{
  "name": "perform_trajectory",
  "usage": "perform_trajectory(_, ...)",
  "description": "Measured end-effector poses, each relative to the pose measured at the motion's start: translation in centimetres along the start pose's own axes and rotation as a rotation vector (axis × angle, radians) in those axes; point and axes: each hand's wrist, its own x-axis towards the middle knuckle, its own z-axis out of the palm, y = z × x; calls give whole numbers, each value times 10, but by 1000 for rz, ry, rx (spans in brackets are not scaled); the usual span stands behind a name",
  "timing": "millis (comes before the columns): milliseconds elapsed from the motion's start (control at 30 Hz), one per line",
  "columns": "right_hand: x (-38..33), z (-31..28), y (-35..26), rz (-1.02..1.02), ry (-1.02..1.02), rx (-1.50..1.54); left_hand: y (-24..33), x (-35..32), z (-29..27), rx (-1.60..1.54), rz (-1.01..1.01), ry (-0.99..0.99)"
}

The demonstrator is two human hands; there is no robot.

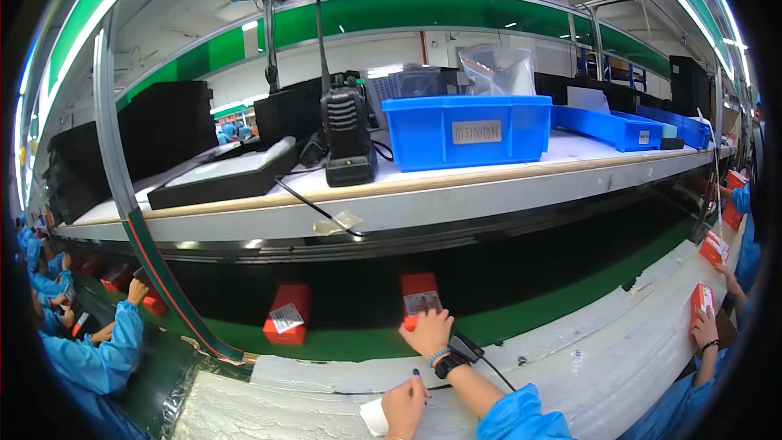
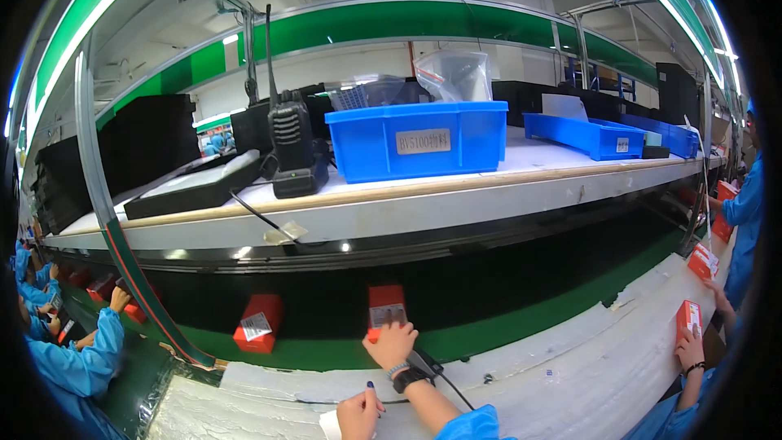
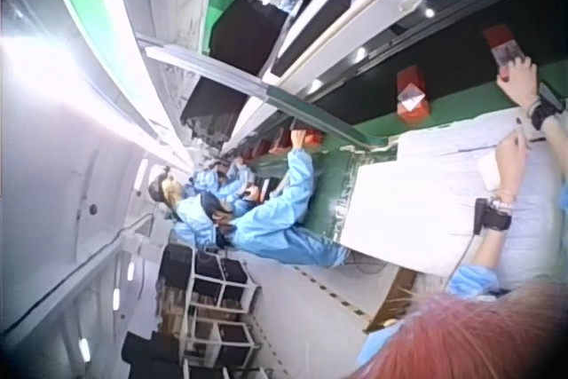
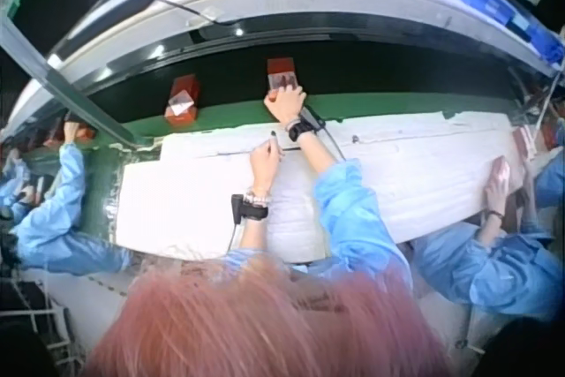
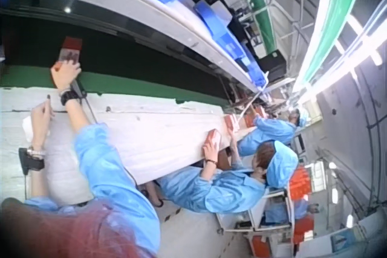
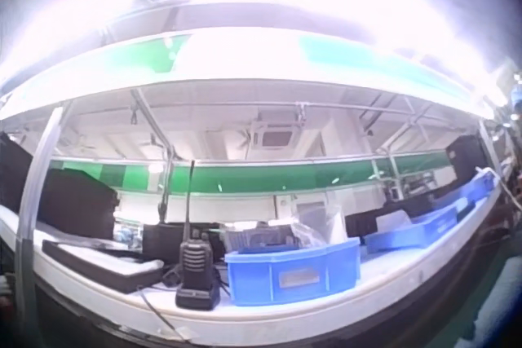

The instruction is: Applying labels to red product boxes on a conveyor assembly line.

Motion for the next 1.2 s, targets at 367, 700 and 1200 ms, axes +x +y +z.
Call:
perform_trajectory(367, -72, -99, 65, -175, -104, 153, -11, -9, 16, -369, -9, 42)
perform_trajectory(700, -181, -150, 83, -247, -39, 24, 5, -7, -10, -321, -154, -589)
perform_trajectory(1200, -193, -157, 90, -257, -275, 52, 1, -11, -6, -227, -26, -497)
